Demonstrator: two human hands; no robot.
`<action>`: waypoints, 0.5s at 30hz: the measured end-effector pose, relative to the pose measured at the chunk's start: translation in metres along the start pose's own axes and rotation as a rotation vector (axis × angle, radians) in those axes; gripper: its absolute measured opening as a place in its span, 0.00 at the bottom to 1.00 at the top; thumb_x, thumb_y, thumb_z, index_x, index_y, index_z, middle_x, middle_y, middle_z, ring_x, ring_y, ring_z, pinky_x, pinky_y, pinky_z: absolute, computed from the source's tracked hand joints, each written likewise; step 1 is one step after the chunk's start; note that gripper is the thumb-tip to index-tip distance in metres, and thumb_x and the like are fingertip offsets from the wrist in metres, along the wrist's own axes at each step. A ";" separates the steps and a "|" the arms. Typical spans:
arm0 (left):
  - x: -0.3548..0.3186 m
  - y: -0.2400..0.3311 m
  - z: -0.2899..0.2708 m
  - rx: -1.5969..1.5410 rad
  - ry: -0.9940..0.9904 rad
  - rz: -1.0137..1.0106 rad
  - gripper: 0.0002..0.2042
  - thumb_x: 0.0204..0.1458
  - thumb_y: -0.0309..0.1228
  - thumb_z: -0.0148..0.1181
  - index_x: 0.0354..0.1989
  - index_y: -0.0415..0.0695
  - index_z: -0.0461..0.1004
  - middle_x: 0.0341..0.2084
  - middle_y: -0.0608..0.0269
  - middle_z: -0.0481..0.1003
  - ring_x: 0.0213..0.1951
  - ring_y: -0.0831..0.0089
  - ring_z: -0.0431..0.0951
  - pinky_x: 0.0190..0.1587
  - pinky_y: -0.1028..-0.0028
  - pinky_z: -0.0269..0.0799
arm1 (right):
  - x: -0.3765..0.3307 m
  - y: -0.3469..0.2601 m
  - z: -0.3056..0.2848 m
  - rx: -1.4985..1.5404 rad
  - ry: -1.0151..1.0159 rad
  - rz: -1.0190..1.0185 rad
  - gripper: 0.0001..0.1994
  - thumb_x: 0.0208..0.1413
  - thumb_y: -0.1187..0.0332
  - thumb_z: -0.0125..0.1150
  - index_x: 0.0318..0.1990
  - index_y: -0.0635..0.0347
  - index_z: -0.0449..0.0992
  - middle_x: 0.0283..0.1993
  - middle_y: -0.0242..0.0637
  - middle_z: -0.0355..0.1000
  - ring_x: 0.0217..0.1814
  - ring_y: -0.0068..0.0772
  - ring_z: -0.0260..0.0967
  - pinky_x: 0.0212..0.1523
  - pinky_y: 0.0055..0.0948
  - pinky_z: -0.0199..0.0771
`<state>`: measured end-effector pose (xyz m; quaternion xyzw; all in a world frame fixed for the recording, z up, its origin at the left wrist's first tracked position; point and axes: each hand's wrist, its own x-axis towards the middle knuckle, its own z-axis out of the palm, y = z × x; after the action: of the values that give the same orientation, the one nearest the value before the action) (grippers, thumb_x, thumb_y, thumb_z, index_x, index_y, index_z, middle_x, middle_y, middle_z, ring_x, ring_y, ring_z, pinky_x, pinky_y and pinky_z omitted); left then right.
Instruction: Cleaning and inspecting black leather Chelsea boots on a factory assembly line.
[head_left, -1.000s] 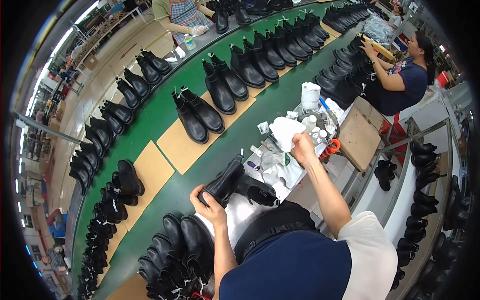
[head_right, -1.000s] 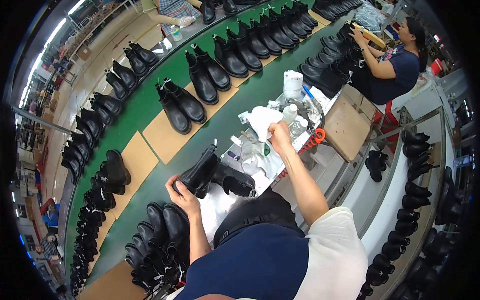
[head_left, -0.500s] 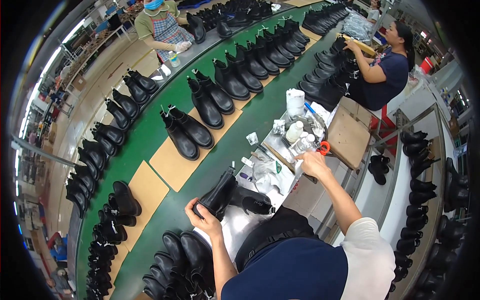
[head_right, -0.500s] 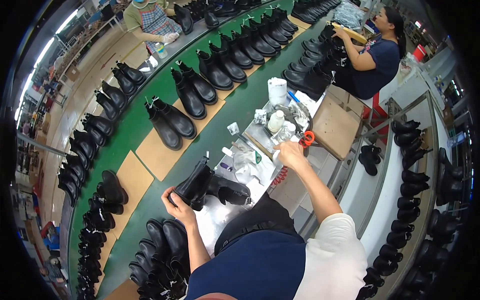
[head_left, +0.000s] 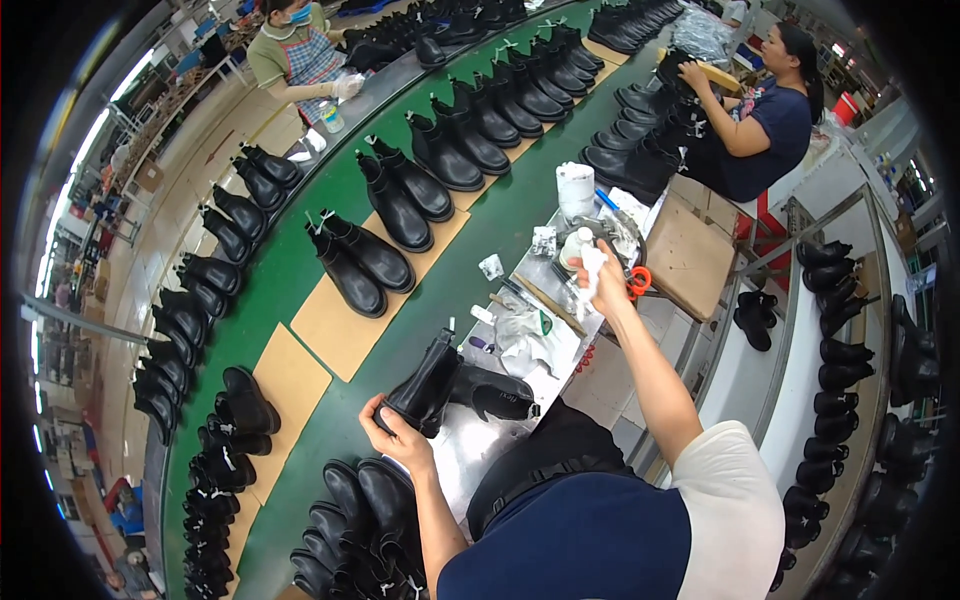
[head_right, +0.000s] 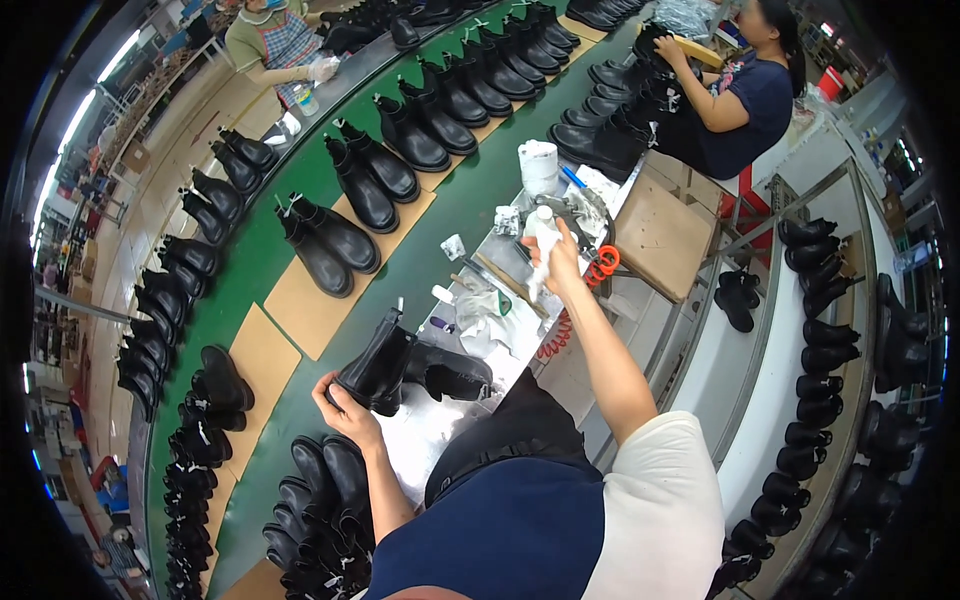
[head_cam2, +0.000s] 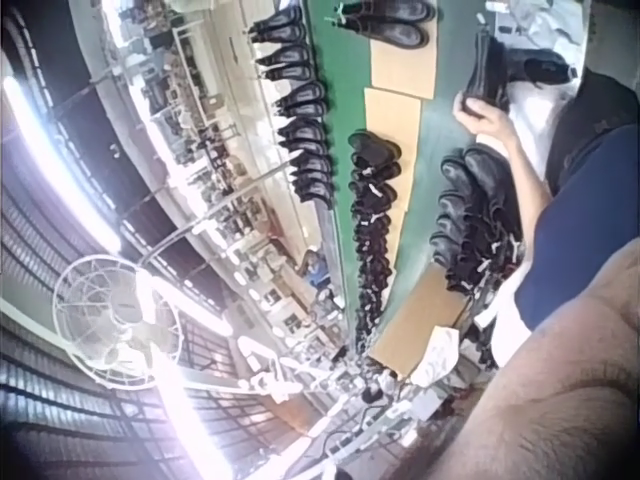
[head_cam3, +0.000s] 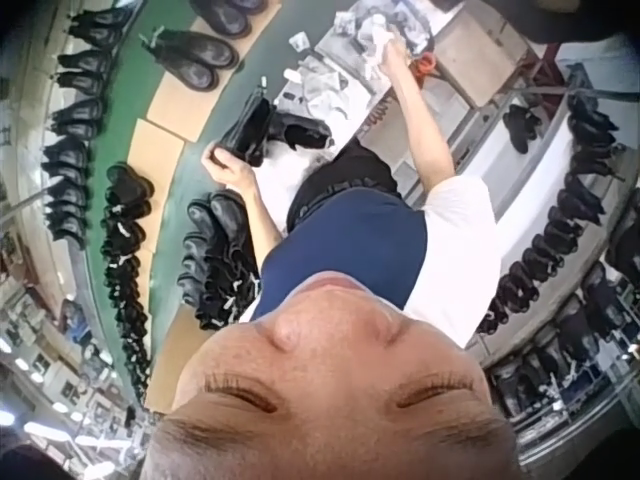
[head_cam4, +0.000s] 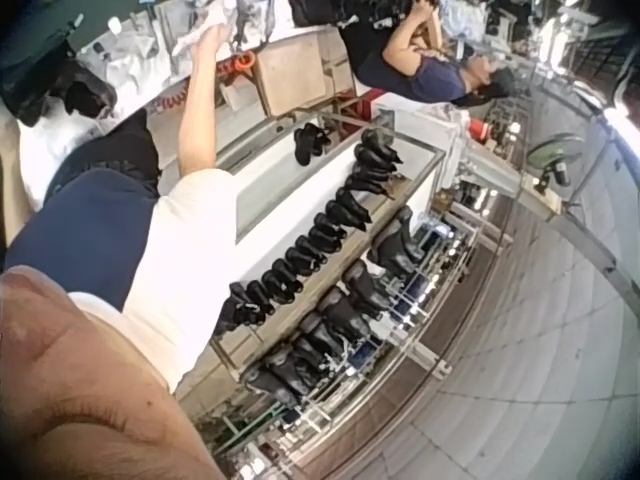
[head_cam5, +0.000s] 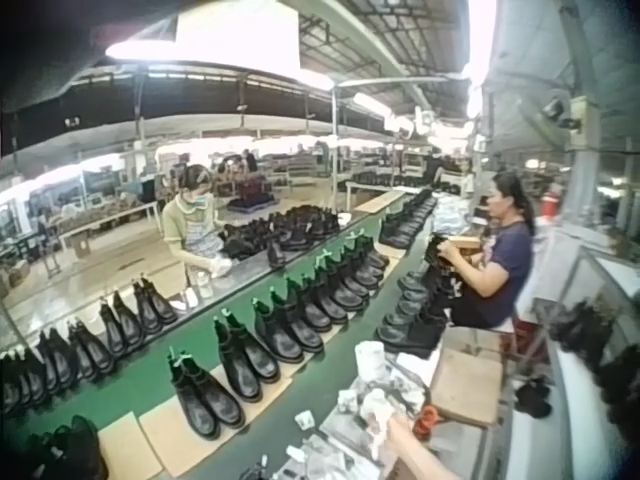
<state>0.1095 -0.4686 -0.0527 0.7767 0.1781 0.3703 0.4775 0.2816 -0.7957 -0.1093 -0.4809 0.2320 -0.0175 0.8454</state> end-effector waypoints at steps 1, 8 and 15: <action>0.000 0.000 0.001 0.003 -0.002 0.000 0.11 0.53 0.28 0.45 0.38 0.33 0.68 0.32 0.53 0.71 0.36 0.64 0.71 0.44 0.69 0.65 | 0.017 0.005 0.007 -0.005 0.060 -0.016 0.25 0.62 0.70 0.41 0.65 0.55 0.45 0.39 0.48 0.70 0.20 0.24 0.62 0.18 0.20 0.63; 0.000 0.005 0.006 -0.005 -0.018 0.009 0.11 0.53 0.28 0.46 0.38 0.33 0.69 0.33 0.52 0.71 0.37 0.63 0.71 0.45 0.69 0.65 | 0.091 0.048 0.004 -0.095 0.360 -0.249 0.16 0.60 0.67 0.47 0.54 0.61 0.65 0.44 0.41 0.69 0.40 0.31 0.69 0.37 0.30 0.73; -0.002 -0.003 -0.005 0.010 0.034 -0.014 0.11 0.52 0.28 0.45 0.38 0.32 0.69 0.33 0.52 0.71 0.37 0.63 0.71 0.45 0.69 0.65 | -0.063 0.096 -0.014 -1.030 -0.188 -0.791 0.38 0.34 0.86 0.42 0.61 0.58 0.57 0.56 0.57 0.60 0.58 0.58 0.59 0.57 0.44 0.60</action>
<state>0.1051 -0.4651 -0.0545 0.7715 0.1934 0.3791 0.4730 0.2011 -0.7395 -0.1709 -0.8727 -0.0586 -0.1717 0.4532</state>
